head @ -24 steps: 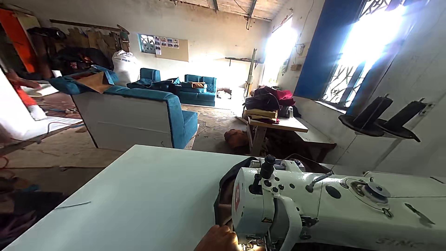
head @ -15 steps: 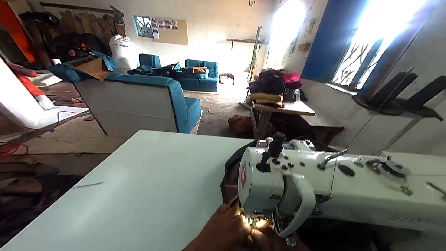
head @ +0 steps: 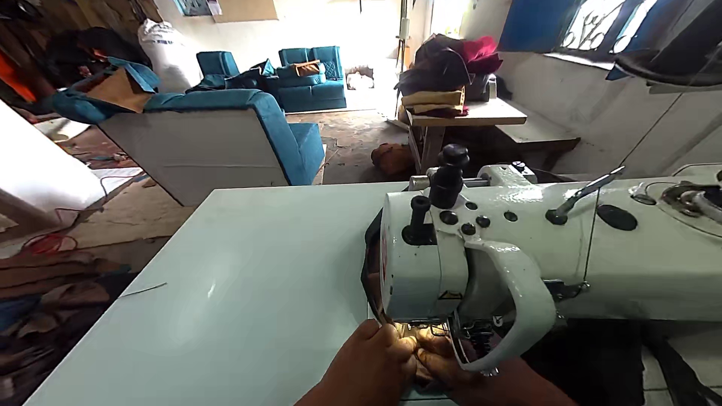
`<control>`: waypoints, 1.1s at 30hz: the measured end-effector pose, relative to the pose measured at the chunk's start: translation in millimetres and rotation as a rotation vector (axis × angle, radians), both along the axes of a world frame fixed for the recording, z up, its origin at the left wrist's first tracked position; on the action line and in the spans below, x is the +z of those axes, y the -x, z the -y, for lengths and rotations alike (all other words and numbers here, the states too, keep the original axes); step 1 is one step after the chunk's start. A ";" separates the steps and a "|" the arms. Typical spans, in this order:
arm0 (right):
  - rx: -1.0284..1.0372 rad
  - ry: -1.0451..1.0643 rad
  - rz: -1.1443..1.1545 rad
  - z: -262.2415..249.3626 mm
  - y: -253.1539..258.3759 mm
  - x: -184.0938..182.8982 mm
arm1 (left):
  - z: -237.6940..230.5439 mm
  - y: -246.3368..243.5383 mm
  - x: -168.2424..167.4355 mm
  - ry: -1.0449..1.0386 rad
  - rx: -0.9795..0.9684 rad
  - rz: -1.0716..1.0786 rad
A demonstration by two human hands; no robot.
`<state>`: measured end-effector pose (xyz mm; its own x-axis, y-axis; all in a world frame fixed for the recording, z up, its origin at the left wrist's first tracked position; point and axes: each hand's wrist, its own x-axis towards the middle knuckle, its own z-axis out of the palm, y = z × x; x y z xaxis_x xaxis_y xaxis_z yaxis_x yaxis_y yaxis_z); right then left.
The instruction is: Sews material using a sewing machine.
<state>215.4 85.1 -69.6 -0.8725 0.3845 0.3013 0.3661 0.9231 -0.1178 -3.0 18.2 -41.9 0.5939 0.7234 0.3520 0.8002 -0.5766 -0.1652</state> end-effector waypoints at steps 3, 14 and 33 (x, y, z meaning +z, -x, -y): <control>0.012 -0.043 -0.024 -0.4 -0.5 -4.8 | 3.3 -4.9 4.1 0.069 0.043 -0.008; 0.104 0.026 -0.057 -10.9 -2.0 -1.2 | 5.5 -6.8 4.7 0.164 0.082 0.045; -0.065 -0.038 -0.110 -1.9 1.5 0.1 | 1.5 -14.0 -2.2 0.008 0.191 0.030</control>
<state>213.9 87.1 -69.5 -0.8068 0.4259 0.4095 0.4124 0.9023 -0.1258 10.9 16.8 -44.1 0.4347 0.8249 0.3613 0.8998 -0.4145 -0.1362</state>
